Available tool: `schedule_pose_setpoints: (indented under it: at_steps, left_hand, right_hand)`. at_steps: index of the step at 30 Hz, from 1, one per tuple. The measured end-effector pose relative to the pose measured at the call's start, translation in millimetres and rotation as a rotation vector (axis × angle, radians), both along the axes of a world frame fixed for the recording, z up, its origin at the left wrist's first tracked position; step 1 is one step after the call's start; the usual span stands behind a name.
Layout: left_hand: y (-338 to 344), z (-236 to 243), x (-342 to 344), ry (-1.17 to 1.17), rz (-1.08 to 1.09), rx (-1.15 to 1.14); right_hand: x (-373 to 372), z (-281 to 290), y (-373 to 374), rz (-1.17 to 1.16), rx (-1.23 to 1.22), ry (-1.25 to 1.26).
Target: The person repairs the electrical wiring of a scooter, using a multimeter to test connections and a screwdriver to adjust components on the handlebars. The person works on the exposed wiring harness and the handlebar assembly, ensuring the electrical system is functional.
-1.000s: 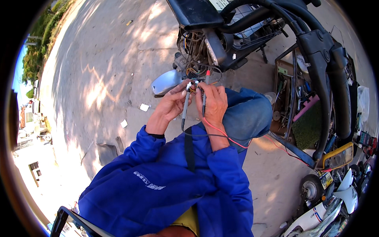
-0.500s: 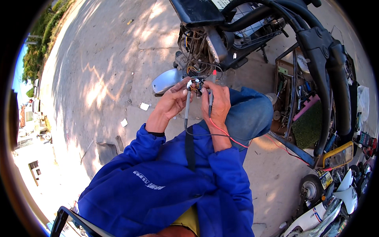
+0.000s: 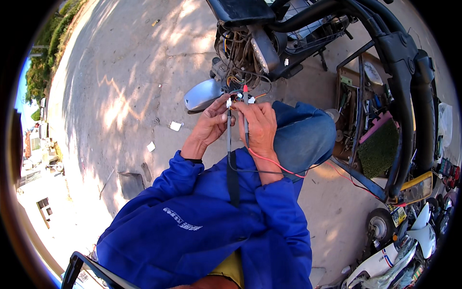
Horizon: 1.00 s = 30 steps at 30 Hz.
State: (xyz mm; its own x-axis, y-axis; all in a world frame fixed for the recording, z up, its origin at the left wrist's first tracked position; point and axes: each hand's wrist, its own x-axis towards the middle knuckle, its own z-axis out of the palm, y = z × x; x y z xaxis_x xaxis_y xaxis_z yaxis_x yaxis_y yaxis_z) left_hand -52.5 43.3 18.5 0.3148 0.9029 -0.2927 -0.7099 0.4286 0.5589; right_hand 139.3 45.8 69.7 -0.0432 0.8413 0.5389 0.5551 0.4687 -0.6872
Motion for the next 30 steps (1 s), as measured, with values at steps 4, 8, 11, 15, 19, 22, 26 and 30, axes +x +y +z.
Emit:
schedule_pose_setpoints:
  at_steps: [4,8,11,15,19,22,26,30]
  left_hand:
    - [0.1,-3.7,-0.3,0.001,-0.012,0.024]
    - [1.0,2.0,0.2,0.038,-0.025,-0.001]
    - [3.2,15.4,5.8,0.099,-0.013,-0.008]
    - [5.5,27.3,13.6,0.182,0.013,0.013]
    - [5.7,29.4,17.8,0.227,0.043,0.003]
    - [6.9,38.5,23.8,0.259,0.077,-0.014]
    - [7.7,45.6,32.6,0.329,0.109,-0.039]
    - [7.1,46.7,38.8,0.393,0.143,-0.014]
  right_hand:
    - [-2.2,0.4,1.3,0.009,-0.03,-0.048]
    - [-3.9,-5.0,2.1,-0.008,-0.043,0.027]
    - [-1.8,-2.0,0.8,-0.028,-0.088,0.142]
    - [3.1,-3.0,-4.0,-0.053,-0.098,0.168]
    - [4.4,-5.8,-9.3,-0.047,-0.124,0.223]
    - [7.5,-5.0,-13.4,-0.028,-0.153,0.219]
    - [13.9,4.2,-22.3,0.014,-0.192,0.14]
    - [20.3,7.1,-27.7,0.08,-0.206,0.018]
